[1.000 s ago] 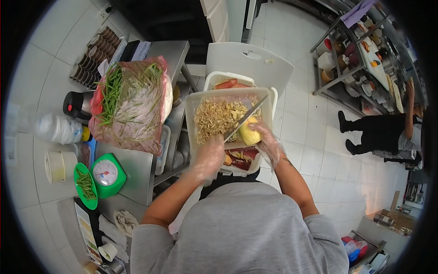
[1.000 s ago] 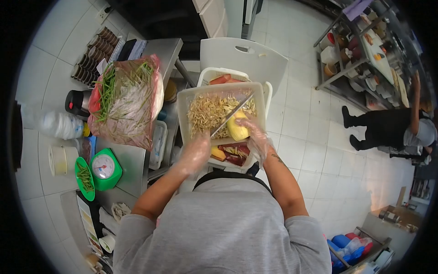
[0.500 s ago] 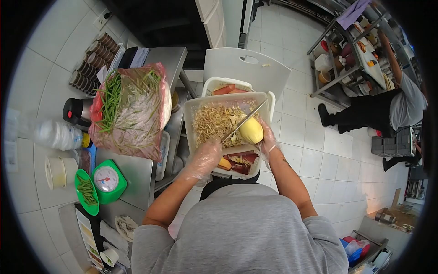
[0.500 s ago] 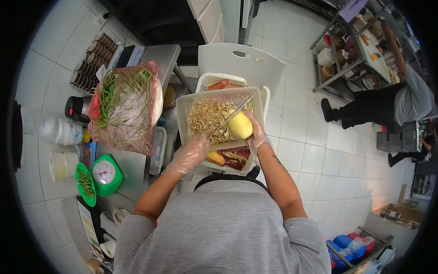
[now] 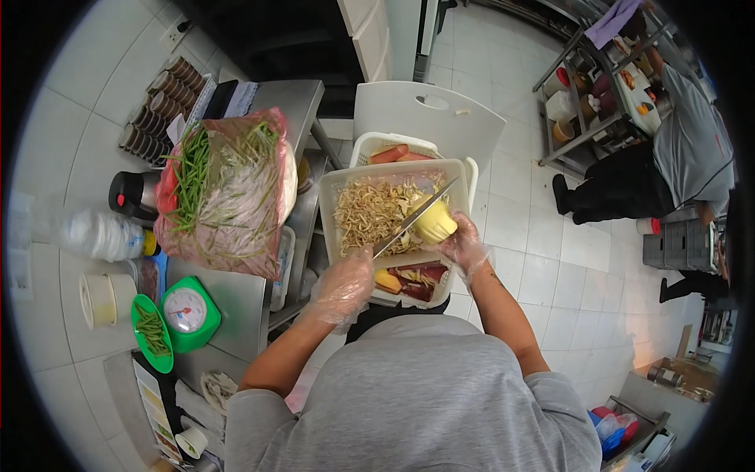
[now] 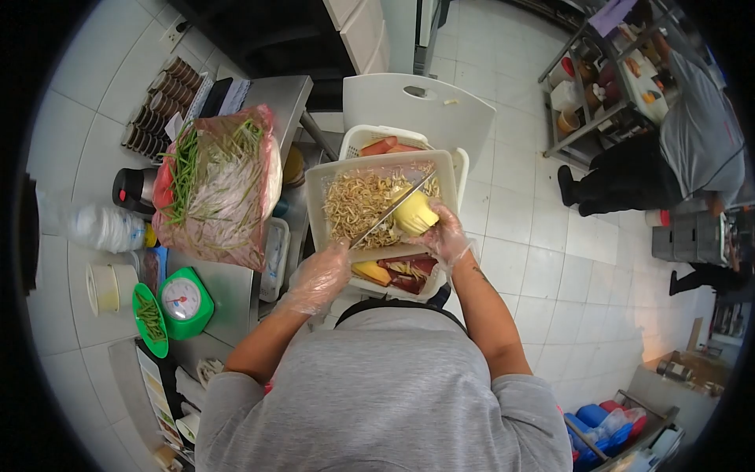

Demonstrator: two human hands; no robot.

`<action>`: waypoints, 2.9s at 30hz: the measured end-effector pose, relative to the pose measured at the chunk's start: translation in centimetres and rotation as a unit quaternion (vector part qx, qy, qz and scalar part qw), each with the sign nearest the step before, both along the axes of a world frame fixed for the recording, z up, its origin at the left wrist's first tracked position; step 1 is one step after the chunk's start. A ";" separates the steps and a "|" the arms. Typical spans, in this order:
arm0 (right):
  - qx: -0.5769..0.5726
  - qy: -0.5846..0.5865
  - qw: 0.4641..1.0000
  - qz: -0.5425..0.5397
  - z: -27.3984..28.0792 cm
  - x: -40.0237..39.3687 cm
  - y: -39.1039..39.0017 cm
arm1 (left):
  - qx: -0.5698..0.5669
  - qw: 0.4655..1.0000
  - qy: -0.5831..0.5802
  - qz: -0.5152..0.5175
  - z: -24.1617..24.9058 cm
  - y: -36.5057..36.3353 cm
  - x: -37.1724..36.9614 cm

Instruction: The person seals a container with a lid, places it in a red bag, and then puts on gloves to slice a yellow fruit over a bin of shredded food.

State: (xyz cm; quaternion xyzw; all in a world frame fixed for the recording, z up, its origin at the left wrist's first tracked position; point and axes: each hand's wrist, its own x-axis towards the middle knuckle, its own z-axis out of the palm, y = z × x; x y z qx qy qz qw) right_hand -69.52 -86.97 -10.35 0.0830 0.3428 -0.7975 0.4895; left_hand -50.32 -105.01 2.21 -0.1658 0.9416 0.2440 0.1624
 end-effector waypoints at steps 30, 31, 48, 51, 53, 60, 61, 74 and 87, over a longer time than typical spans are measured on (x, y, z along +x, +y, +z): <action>-0.068 -0.049 0.995 -0.061 -2.5 -1.8 1.3 | 0.218 0.967 0.066 0.112 -3.8 -0.6 -4.7; -0.067 -0.069 0.994 -0.056 -2.8 -1.8 1.3 | 0.234 0.964 0.046 0.114 -3.9 -0.4 -4.9; 0.031 0.085 0.996 0.009 -1.0 0.1 2.4 | 0.091 0.993 0.071 0.016 -3.4 0.1 -1.8; -0.003 0.024 0.999 -0.020 -0.7 0.4 2.4 | 0.063 0.996 0.069 0.000 -1.7 -0.1 -1.1; -0.017 -0.004 0.999 -0.041 -0.7 0.5 2.3 | 0.042 0.997 0.059 -0.019 -0.9 -0.1 -0.7; 0.036 0.002 0.997 -0.071 -1.9 0.5 1.7 | -0.016 0.998 0.002 -0.061 0.9 0.5 -0.2; 0.044 0.006 0.996 -0.072 -1.5 0.7 1.6 | -0.019 0.998 0.000 -0.062 1.0 0.5 -0.2; 0.155 0.077 0.985 0.022 1.5 3.9 0.1 | 0.029 1.000 0.009 -0.001 -1.7 1.2 -7.7; 0.043 0.025 0.992 -0.114 1.9 -0.2 2.4 | -0.026 0.997 0.015 -0.071 1.8 1.3 -1.5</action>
